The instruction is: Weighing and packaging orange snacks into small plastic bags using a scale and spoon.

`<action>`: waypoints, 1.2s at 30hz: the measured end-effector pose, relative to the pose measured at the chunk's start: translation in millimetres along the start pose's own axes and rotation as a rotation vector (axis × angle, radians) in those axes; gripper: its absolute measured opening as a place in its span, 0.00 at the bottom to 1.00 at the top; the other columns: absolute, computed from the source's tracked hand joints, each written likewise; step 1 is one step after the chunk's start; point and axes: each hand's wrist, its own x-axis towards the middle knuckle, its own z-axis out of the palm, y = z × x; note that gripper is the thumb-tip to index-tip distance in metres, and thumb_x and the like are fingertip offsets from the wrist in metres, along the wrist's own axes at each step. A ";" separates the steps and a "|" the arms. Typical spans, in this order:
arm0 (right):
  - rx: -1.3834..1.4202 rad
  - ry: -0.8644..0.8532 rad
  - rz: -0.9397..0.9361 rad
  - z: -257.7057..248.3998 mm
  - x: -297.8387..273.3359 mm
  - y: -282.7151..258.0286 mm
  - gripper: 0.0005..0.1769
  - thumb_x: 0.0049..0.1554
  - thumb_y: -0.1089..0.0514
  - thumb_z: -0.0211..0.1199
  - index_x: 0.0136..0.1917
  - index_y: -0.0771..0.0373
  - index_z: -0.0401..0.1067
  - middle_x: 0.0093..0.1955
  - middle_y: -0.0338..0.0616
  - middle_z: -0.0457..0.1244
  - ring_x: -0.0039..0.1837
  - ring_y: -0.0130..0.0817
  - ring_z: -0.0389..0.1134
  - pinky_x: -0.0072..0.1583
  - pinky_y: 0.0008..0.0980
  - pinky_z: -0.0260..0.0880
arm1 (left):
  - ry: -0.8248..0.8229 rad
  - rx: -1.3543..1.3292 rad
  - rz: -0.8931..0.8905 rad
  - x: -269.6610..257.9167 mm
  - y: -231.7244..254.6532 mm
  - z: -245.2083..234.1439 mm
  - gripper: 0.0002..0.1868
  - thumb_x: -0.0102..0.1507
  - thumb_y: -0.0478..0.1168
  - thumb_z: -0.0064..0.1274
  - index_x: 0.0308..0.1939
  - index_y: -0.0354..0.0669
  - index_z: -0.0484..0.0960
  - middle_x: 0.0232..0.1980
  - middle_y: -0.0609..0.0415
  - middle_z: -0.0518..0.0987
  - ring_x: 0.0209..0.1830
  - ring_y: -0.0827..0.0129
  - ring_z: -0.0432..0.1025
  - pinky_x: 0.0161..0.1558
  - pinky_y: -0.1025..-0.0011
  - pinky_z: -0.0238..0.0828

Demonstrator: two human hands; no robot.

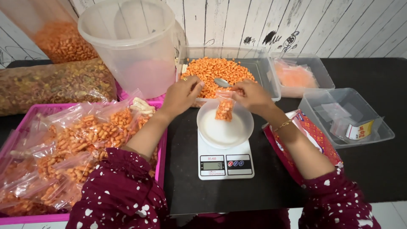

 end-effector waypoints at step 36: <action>0.621 0.006 -0.016 -7.9 61.8 -82.8 0.09 0.60 0.62 0.61 0.55 0.57 0.71 0.33 0.45 0.69 0.30 0.28 0.69 0.34 0.22 0.70 | 0.332 -0.577 -0.069 28.1 28.2 -85.3 0.19 0.68 0.54 0.40 0.35 0.48 0.80 0.28 0.55 0.80 0.30 0.67 0.76 0.37 0.69 0.76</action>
